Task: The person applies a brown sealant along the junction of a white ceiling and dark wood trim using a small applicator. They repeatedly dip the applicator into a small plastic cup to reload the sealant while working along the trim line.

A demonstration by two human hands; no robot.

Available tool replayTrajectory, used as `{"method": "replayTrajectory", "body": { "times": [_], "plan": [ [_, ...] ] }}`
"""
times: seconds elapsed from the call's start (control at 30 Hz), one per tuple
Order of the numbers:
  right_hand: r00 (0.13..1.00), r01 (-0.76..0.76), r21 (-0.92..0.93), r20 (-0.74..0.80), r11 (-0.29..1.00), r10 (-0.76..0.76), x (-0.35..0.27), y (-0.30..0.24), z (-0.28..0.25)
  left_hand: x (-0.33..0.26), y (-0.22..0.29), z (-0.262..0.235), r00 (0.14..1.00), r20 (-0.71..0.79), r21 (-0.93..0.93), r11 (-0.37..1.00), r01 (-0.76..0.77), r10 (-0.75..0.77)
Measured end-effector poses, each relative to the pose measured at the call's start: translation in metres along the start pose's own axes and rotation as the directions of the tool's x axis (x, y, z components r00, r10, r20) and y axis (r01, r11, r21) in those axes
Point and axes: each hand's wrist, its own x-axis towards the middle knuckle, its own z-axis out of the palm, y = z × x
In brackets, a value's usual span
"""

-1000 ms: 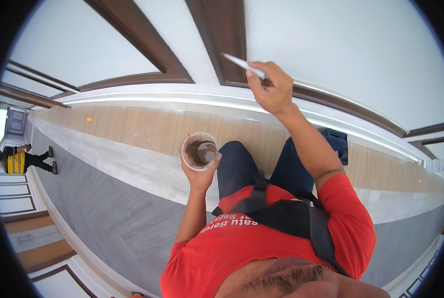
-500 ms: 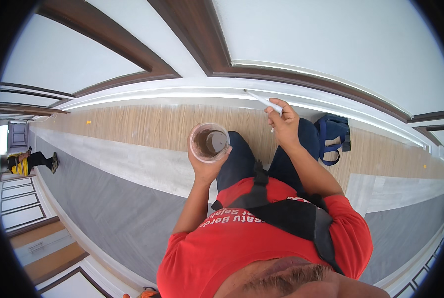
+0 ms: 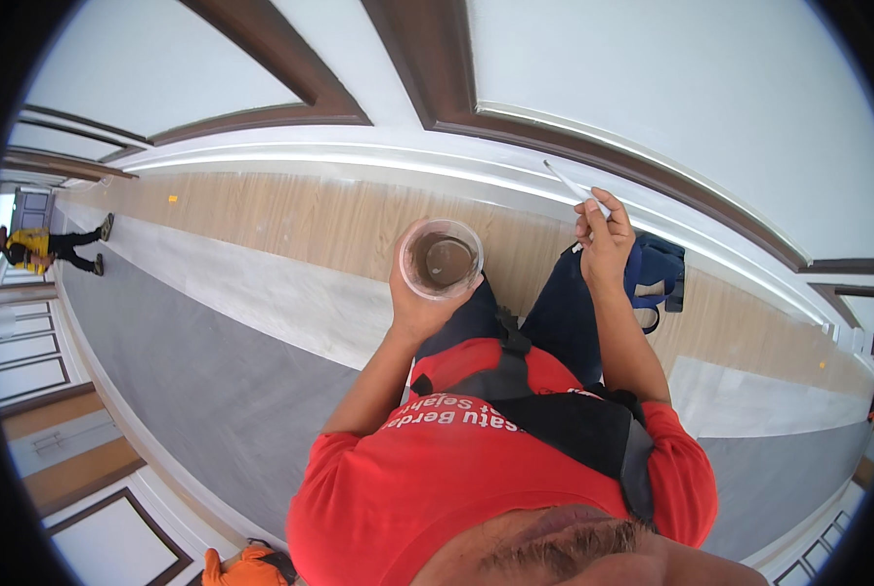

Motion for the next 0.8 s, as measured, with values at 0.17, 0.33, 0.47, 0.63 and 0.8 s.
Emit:
{"method": "replayTrajectory", "body": {
  "times": [0.17, 0.33, 0.47, 0.63, 0.8],
  "plan": [
    [1.0, 0.022, -0.059, 0.012, 0.998, -0.022, 0.007, -0.008, -0.007, 0.002, 0.0, 0.001, 1.0, 0.021, -0.04, 0.999, -0.019, 0.02],
    [0.993, 0.068, -0.271, 0.115, 0.96, -0.038, 0.018, -0.009, 0.008, 0.0, -0.002, -0.002, 1.0, 0.015, -0.077, 0.997, 0.006, -0.005],
    [0.931, 0.336, -0.509, 0.305, 0.792, -0.199, 0.038, -0.008, 0.043, -0.003, -0.002, -0.009, 0.999, -0.015, -0.065, 0.997, 0.035, -0.036],
    [0.805, 0.577, -0.544, 0.504, 0.609, -0.314, 0.061, -0.015, 0.096, -0.006, -0.004, -0.017, 0.998, -0.067, -0.078, 0.997, -0.004, -0.001],
    [0.726, 0.674, -0.513, 0.594, 0.532, -0.347, 0.077, 0.008, 0.121, -0.021, -0.011, -0.036, 0.992, -0.12, -0.018, 0.999, 0.032, -0.034]
  ]
}}
